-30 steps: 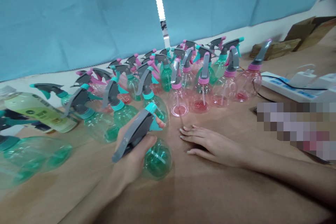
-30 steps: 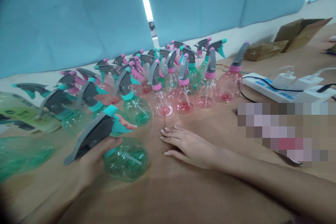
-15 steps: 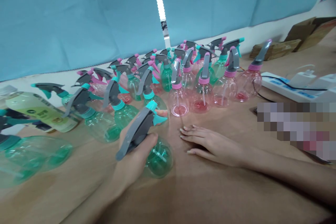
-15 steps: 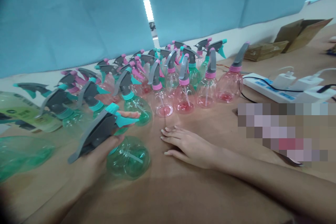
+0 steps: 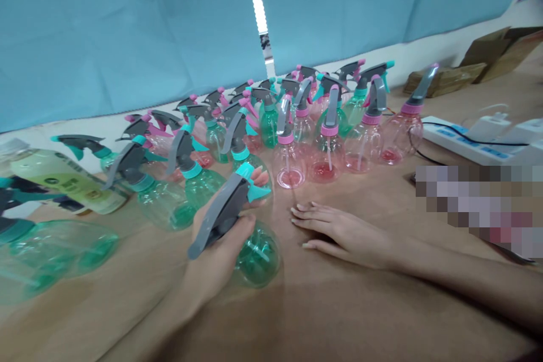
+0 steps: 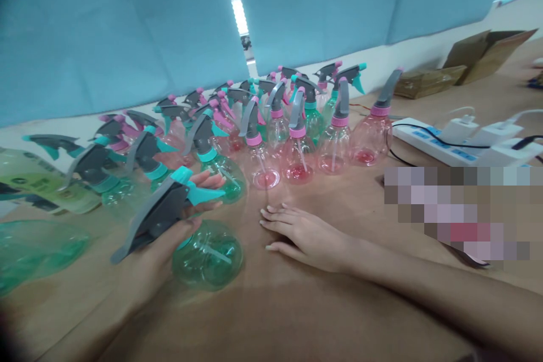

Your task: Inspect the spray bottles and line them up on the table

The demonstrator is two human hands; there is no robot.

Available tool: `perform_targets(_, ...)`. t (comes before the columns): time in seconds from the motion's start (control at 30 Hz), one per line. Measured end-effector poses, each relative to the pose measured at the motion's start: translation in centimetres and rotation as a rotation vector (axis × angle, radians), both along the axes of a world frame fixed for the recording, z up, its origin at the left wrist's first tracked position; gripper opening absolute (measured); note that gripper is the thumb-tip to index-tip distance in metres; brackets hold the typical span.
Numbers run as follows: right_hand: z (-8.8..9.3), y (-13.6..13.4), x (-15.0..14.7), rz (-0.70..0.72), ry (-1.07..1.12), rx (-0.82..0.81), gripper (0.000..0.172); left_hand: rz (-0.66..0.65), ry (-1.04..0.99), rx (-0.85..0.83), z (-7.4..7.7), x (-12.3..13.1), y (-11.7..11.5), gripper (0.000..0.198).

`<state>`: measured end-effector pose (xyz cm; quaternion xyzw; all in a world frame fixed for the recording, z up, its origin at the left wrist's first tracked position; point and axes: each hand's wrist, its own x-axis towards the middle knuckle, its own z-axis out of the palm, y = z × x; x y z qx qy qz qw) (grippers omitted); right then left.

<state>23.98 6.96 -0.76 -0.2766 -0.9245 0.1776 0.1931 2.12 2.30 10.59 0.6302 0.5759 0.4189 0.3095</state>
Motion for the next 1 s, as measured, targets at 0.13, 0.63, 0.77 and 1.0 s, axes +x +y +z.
perform_targets(0.13,-0.01,0.0,-0.02,-0.004,0.027,-0.019,0.051,-0.004,-0.08,-0.024,-0.29,-0.2,0.1,0.041)
perform_targets(0.63,0.04,-0.03,0.04,0.001,0.019,-0.011,0.05,-0.055,-0.059,-0.026,0.14,-0.27,-0.26,0.04)
perform_targets(0.77,0.09,-0.04,0.01,-0.002,0.023,-0.011,0.051,-0.063,-0.064,-0.018,-0.08,-0.43,-0.09,0.038)
perform_targets(1.0,-0.07,-0.04,0.01,0.003,0.05,-0.006,0.049,-0.072,-0.103,-0.061,-0.12,-0.4,-0.1,0.042)
